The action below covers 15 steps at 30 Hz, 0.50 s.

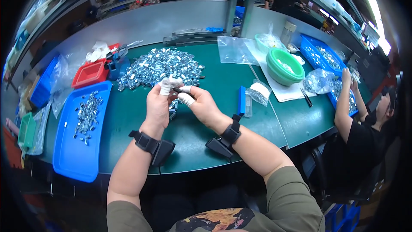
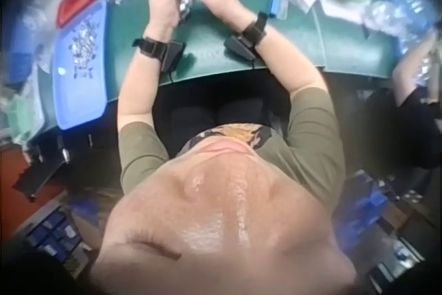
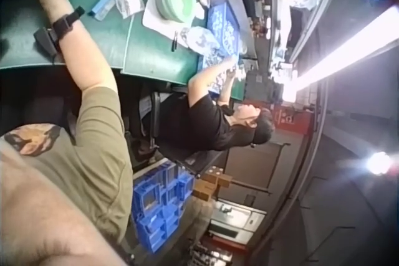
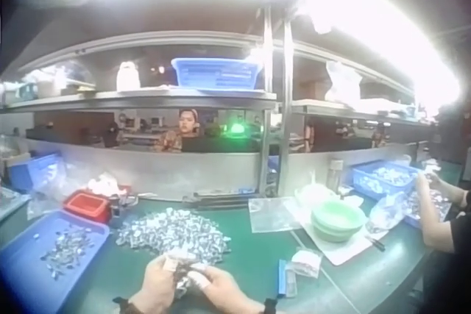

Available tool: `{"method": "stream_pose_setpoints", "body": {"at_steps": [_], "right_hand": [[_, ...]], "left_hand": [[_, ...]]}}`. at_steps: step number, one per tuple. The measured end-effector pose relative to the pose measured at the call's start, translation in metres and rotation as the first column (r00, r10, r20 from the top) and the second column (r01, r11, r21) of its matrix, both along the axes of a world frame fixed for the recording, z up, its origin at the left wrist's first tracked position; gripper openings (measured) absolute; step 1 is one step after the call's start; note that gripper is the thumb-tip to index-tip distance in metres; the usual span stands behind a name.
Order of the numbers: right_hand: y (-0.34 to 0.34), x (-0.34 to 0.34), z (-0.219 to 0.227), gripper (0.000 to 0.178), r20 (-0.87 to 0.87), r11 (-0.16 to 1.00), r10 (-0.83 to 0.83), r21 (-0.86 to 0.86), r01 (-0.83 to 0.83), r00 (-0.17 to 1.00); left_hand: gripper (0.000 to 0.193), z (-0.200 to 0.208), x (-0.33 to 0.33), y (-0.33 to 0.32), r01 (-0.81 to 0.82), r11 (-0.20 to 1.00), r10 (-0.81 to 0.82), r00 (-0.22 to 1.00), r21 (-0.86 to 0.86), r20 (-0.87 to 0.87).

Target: Manually assembling small metal pins into plastic caps at a production workstation.

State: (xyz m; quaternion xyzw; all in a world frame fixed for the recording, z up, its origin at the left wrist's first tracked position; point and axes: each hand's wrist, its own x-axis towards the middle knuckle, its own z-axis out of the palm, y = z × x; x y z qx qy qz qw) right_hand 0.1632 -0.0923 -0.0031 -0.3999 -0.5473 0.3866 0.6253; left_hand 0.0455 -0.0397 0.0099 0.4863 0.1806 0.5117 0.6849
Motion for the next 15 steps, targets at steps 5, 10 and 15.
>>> {"method": "stream_pose_setpoints", "body": {"at_steps": [5,10,15], "right_hand": [[0.001,0.011,0.003,0.018,-0.205,0.927,0.014,-0.365,-0.090,0.979],[0.008,0.020,-0.002,0.018,0.059,0.983,-0.183,-0.012,0.184,0.981],[0.003,0.011,0.000,0.020,0.162,0.984,-0.171,-0.027,0.178,0.972]], "left_hand": [[0.036,0.010,-0.008,0.010,0.083,0.990,-0.084,0.996,-0.115,-0.006],[0.034,0.002,-0.015,0.021,0.111,0.976,-0.114,0.993,-0.185,-0.007],[0.028,0.002,-0.006,0.012,0.043,0.996,-0.039,0.998,-0.072,0.055]]}}
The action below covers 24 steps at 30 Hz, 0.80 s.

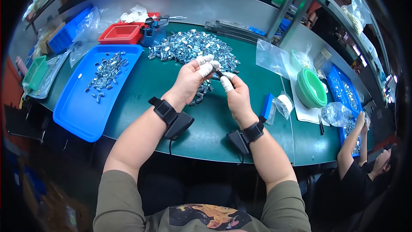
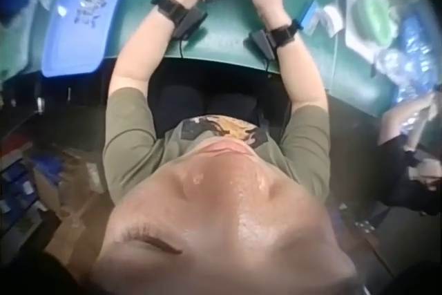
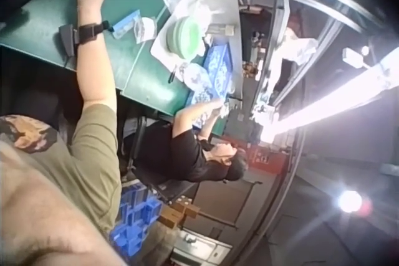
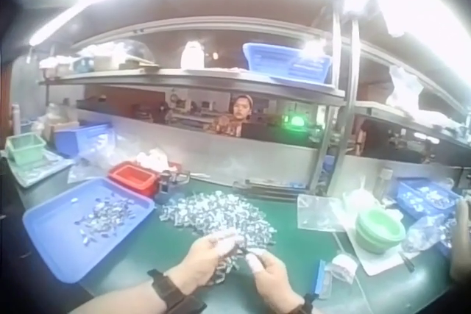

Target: Manually assembling small metal pins into plastic caps at a production workstation.

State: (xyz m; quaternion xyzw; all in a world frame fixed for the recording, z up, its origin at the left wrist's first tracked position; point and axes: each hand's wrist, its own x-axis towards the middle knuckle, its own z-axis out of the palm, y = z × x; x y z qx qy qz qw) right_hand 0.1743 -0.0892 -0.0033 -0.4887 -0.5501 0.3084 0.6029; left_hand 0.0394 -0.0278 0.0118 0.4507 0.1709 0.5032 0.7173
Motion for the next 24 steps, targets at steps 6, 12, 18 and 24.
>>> {"method": "stream_pose_setpoints", "body": {"at_steps": [6,12,18,24], "right_hand": [[-0.005,-0.006,0.002,0.021,0.254,0.993,-0.098,0.093,0.077,0.962],[0.002,0.005,0.001,0.021,0.201,0.972,-0.231,0.091,0.216,0.952],[-0.001,0.002,0.002,0.020,0.143,0.993,-0.114,0.058,0.107,0.983],[-0.001,-0.001,-0.002,0.019,0.176,0.994,-0.056,0.105,0.037,0.983]], "left_hand": [[0.031,-0.004,-0.005,0.007,-0.028,1.000,0.028,0.977,0.001,-0.212],[0.031,0.003,-0.007,0.005,0.100,0.991,-0.106,0.993,-0.087,-0.060],[0.031,-0.005,-0.006,0.007,0.077,0.992,-0.076,0.997,-0.104,0.010],[0.031,-0.005,-0.008,0.006,0.051,0.991,-0.046,0.998,-0.125,0.042]]}}
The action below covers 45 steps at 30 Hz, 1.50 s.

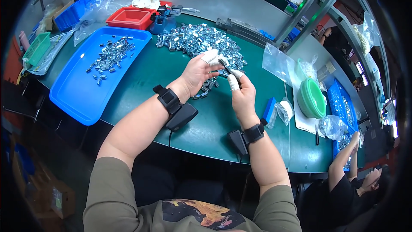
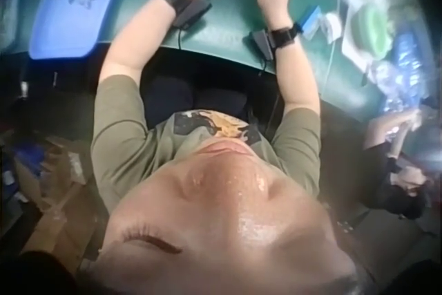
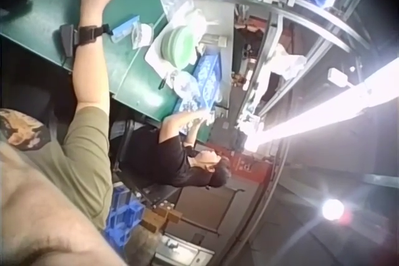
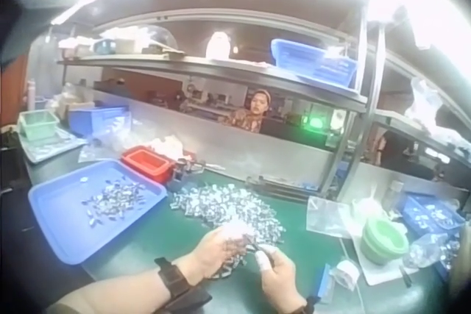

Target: Manually assembling small metal pins into plastic caps at a production workstation.

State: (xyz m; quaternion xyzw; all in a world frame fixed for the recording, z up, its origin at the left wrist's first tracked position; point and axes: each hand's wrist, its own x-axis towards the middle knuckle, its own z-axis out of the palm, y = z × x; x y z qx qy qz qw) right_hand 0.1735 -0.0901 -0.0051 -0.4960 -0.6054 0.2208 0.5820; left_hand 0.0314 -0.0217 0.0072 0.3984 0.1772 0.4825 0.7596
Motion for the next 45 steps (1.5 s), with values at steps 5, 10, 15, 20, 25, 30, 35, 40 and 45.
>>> {"method": "stream_pose_setpoints", "body": {"at_steps": [5,10,15,20,25,30,35,40,45], "right_hand": [[0.004,0.003,-0.002,0.019,0.012,0.983,-0.167,0.075,0.165,0.986],[0.002,-0.001,0.001,0.018,0.000,0.995,-0.096,0.006,0.096,0.995],[0.002,0.000,0.000,0.018,0.047,0.992,-0.126,0.026,0.124,0.991],[-0.002,-0.002,0.004,0.019,0.106,0.992,-0.125,-0.013,0.127,0.986],[0.007,0.002,-0.006,0.018,0.076,0.982,-0.139,0.140,0.127,0.987],[0.001,0.003,0.007,0.018,-0.460,0.910,0.034,-0.352,-0.218,0.887],[0.002,0.001,0.005,0.018,-0.333,0.953,0.006,-0.284,-0.106,0.943],[0.002,0.006,0.005,0.015,-0.577,0.884,0.094,-0.327,-0.334,0.811],[0.003,0.003,0.005,0.015,-0.510,0.931,0.051,-0.288,-0.226,0.859]], "left_hand": [[0.030,0.001,0.002,0.002,0.006,1.000,-0.008,0.998,-0.028,-0.067],[0.033,0.001,0.000,0.001,-0.011,0.999,0.008,0.997,-0.033,-0.082],[0.023,0.002,0.001,0.000,0.076,0.995,-0.073,0.996,-0.064,0.043],[0.021,0.002,0.005,-0.005,0.064,0.998,-0.064,0.998,-0.026,0.010],[0.021,-0.006,0.008,0.002,-0.078,0.985,0.107,0.975,0.151,-0.192],[0.019,-0.006,0.006,0.002,-0.136,0.965,0.183,0.961,0.223,-0.209],[0.016,-0.005,0.006,0.004,-0.177,0.955,0.236,0.939,0.237,-0.249],[0.017,-0.002,0.004,0.004,-0.176,0.957,0.225,0.952,0.229,-0.206],[0.016,-0.004,-0.008,0.025,-0.352,0.925,0.375,0.905,0.140,-0.203]]}}
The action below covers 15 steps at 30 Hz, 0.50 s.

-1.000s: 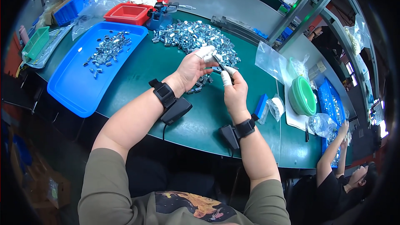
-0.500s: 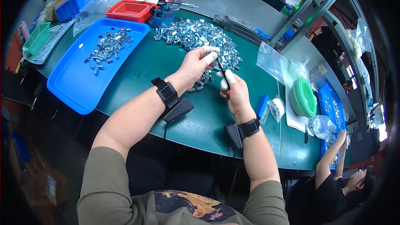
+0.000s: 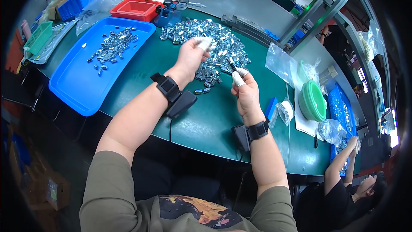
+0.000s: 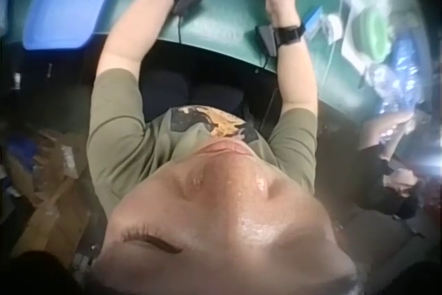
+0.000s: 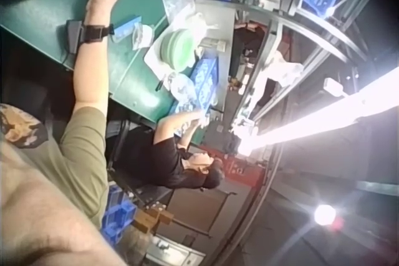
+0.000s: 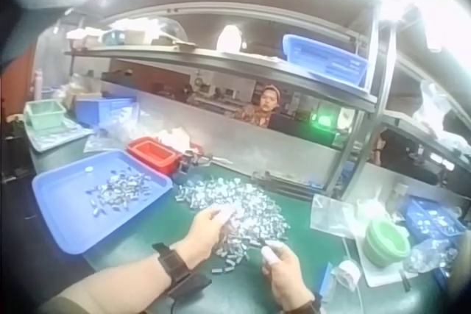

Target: Manually assembling small metal pins into plastic caps at a production workstation.

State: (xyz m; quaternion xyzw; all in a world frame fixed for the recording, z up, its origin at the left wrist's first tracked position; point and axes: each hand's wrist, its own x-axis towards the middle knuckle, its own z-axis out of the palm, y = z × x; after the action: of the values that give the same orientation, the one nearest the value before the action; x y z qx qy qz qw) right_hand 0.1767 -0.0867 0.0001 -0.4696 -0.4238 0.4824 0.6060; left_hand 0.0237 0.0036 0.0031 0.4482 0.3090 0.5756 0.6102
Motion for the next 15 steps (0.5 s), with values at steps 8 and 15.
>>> {"method": "stream_pose_setpoints", "body": {"at_steps": [8,15], "right_hand": [[0.001,0.002,-0.003,0.017,0.023,0.999,-0.001,0.049,0.000,1.000],[0.001,0.002,-0.001,0.018,0.015,0.999,-0.019,0.051,0.018,1.000]], "left_hand": [[0.014,0.007,-0.067,0.058,-0.473,0.862,0.506,0.810,-0.181,0.296],[0.024,0.003,-0.074,0.059,-0.330,0.928,0.358,0.920,-0.173,0.162]]}}
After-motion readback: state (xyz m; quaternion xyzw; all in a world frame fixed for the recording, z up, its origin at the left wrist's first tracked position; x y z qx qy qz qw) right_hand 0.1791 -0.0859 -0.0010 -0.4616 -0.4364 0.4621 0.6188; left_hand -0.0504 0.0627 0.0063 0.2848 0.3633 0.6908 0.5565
